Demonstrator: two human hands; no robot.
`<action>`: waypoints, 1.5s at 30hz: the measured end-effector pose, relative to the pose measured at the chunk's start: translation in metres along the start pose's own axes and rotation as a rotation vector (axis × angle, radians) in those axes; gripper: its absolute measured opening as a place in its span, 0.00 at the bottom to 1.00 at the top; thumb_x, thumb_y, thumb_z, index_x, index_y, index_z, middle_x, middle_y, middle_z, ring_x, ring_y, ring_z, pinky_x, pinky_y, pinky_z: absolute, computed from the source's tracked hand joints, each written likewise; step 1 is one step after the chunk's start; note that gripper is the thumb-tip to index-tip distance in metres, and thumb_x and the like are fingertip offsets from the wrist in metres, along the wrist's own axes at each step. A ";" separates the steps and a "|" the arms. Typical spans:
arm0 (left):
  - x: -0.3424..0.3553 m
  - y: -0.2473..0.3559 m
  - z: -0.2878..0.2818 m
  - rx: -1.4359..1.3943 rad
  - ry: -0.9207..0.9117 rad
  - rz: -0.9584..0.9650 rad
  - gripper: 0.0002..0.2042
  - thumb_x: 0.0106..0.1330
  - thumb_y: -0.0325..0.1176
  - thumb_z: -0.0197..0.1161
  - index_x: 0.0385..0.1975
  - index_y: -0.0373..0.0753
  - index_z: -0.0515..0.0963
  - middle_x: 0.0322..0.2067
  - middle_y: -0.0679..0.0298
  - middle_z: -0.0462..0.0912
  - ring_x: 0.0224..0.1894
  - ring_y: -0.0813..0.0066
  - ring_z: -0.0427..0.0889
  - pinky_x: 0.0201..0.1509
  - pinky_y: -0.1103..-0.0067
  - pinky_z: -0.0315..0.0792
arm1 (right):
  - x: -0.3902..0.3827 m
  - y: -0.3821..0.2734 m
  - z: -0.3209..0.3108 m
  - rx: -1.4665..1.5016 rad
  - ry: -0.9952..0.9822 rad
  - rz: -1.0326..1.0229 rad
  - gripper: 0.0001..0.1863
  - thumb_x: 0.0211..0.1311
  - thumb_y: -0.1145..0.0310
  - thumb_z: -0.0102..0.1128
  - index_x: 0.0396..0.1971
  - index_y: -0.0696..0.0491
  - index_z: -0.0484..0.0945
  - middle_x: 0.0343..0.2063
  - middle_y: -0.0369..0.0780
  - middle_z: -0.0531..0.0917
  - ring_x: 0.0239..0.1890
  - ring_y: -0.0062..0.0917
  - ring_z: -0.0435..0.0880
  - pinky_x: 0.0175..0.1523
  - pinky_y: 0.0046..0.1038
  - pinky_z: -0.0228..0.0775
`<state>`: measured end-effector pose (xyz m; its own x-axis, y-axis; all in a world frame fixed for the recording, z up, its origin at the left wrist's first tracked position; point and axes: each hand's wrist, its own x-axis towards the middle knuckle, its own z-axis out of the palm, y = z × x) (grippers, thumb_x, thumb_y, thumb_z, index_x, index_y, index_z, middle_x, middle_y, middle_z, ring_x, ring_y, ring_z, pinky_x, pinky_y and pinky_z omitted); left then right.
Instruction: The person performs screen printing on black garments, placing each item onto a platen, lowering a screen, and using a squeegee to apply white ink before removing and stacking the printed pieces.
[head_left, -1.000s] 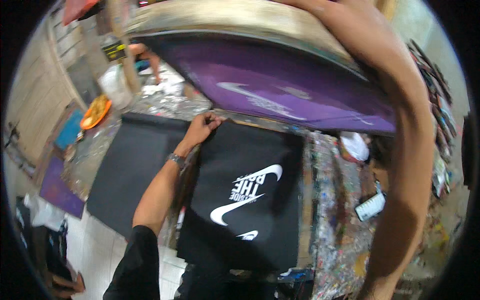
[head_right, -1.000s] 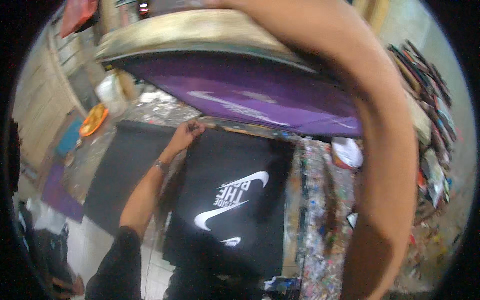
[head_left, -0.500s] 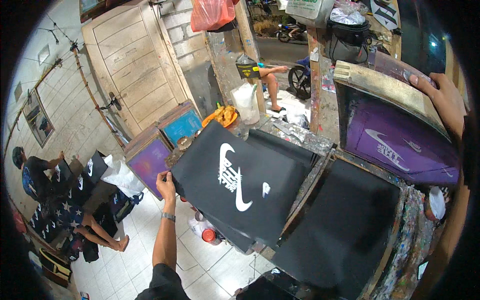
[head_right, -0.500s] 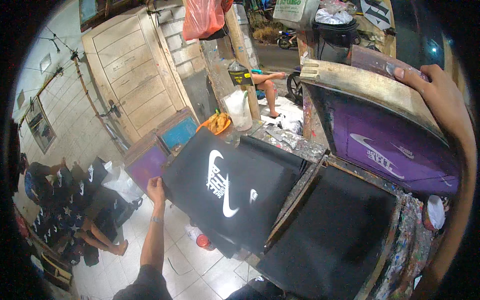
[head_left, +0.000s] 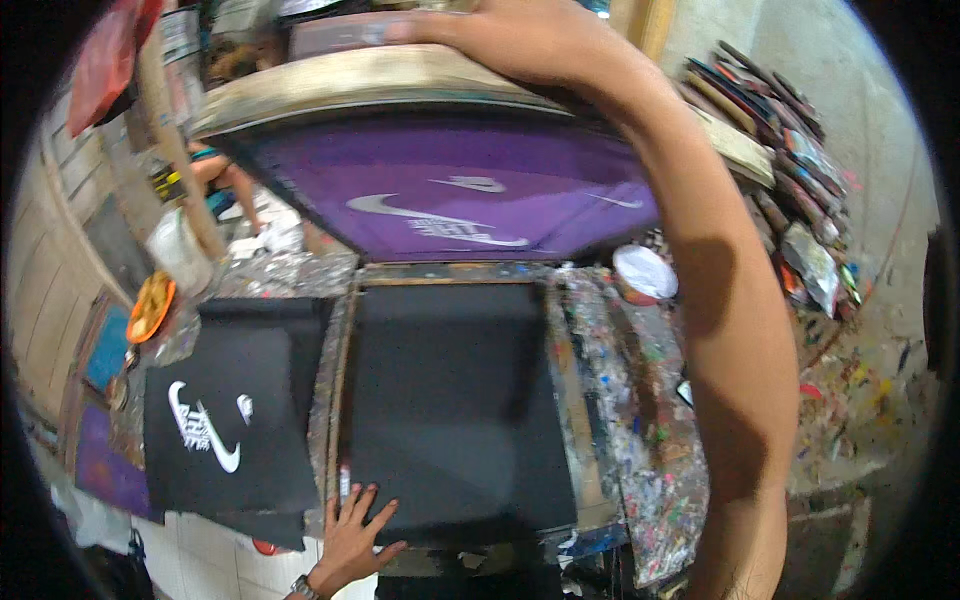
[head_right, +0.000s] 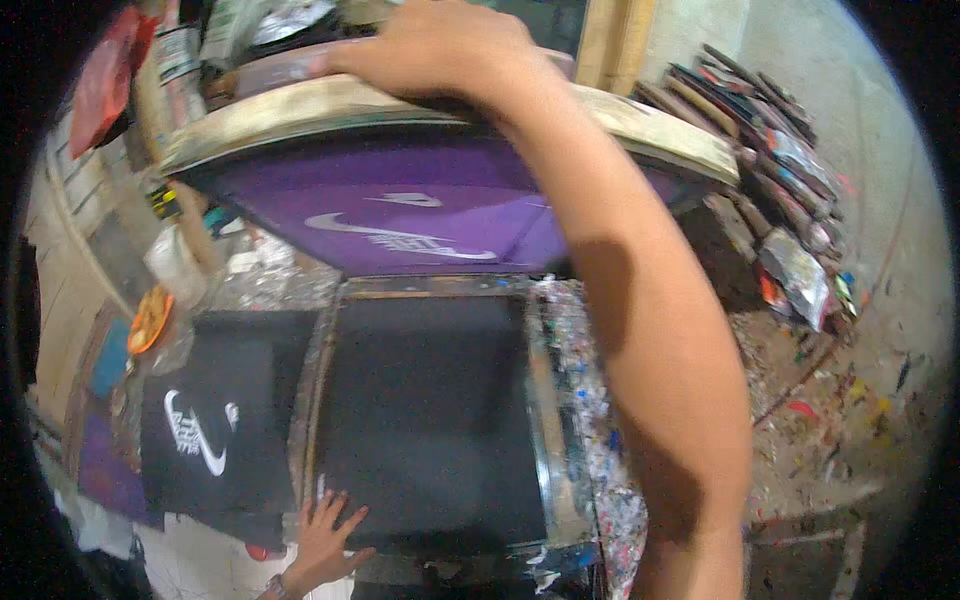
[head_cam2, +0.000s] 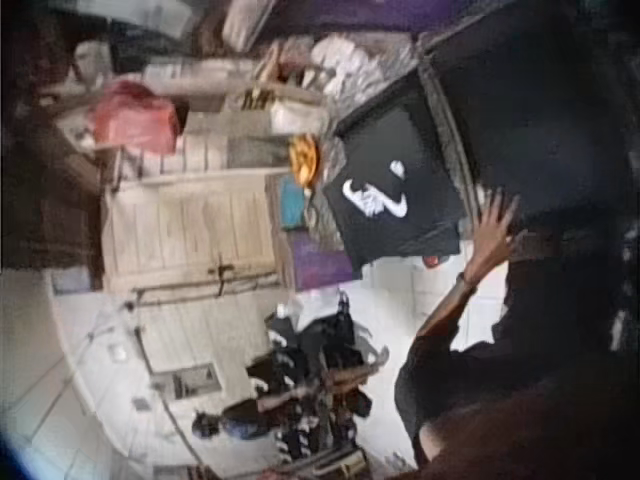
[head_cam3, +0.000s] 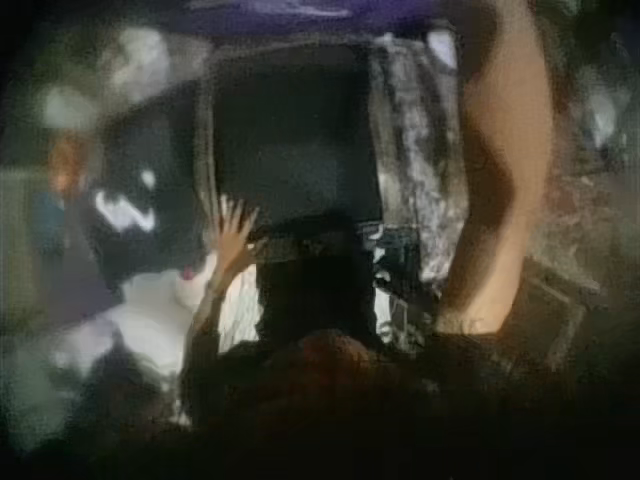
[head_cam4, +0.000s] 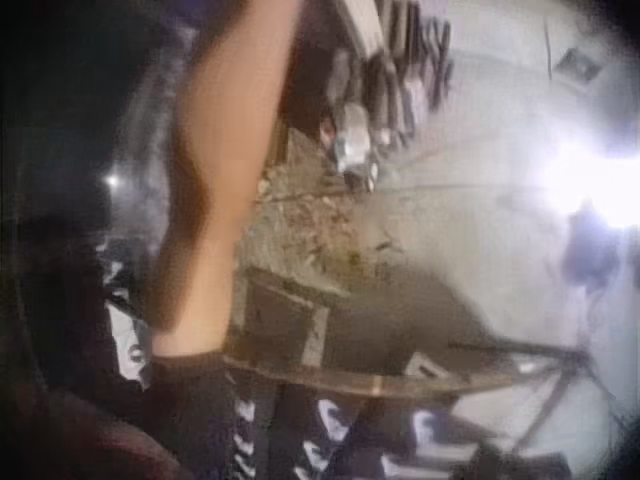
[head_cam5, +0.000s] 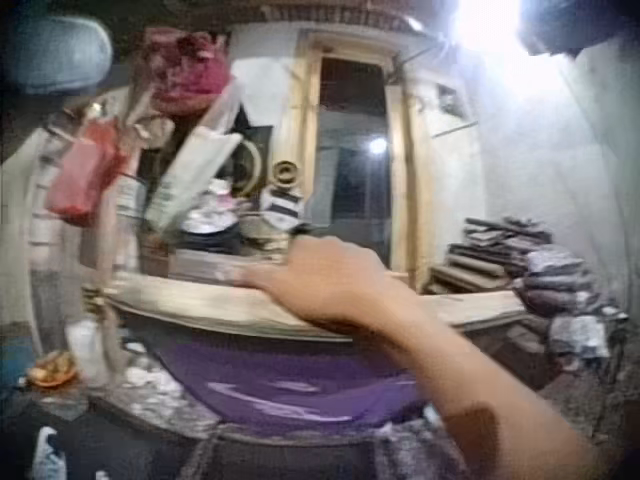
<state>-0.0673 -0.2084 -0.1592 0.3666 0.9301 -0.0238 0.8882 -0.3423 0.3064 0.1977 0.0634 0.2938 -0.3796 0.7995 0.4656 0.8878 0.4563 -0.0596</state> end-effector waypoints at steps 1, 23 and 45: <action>0.008 0.006 -0.001 -0.002 0.007 0.041 0.36 0.58 0.57 0.70 0.67 0.53 0.71 0.70 0.47 0.62 0.75 0.43 0.55 0.74 0.43 0.43 | -0.003 0.013 -0.008 -0.008 0.024 -0.019 0.48 0.62 0.27 0.47 0.46 0.66 0.83 0.48 0.61 0.83 0.54 0.54 0.82 0.61 0.43 0.72; 0.004 0.007 0.000 0.015 0.052 0.084 0.35 0.59 0.52 0.68 0.67 0.49 0.71 0.72 0.44 0.58 0.76 0.40 0.50 0.76 0.46 0.39 | -0.041 0.007 0.011 -0.047 0.256 0.028 0.40 0.52 0.30 0.59 0.45 0.54 0.87 0.46 0.52 0.87 0.51 0.44 0.86 0.57 0.43 0.77; -0.033 0.083 0.003 -1.755 0.133 -0.739 0.39 0.74 0.52 0.58 0.75 0.34 0.51 0.72 0.44 0.60 0.73 0.51 0.62 0.64 0.62 0.73 | -0.356 -0.063 0.224 0.188 -0.481 -0.072 0.20 0.64 0.50 0.63 0.47 0.47 0.75 0.26 0.41 0.86 0.28 0.39 0.88 0.38 0.42 0.75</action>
<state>-0.0046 -0.2681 -0.1354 0.0038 0.8383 -0.5453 -0.4362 0.4920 0.7534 0.2190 -0.1623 -0.0659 -0.5540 0.8323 0.0189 0.8096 0.5439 -0.2206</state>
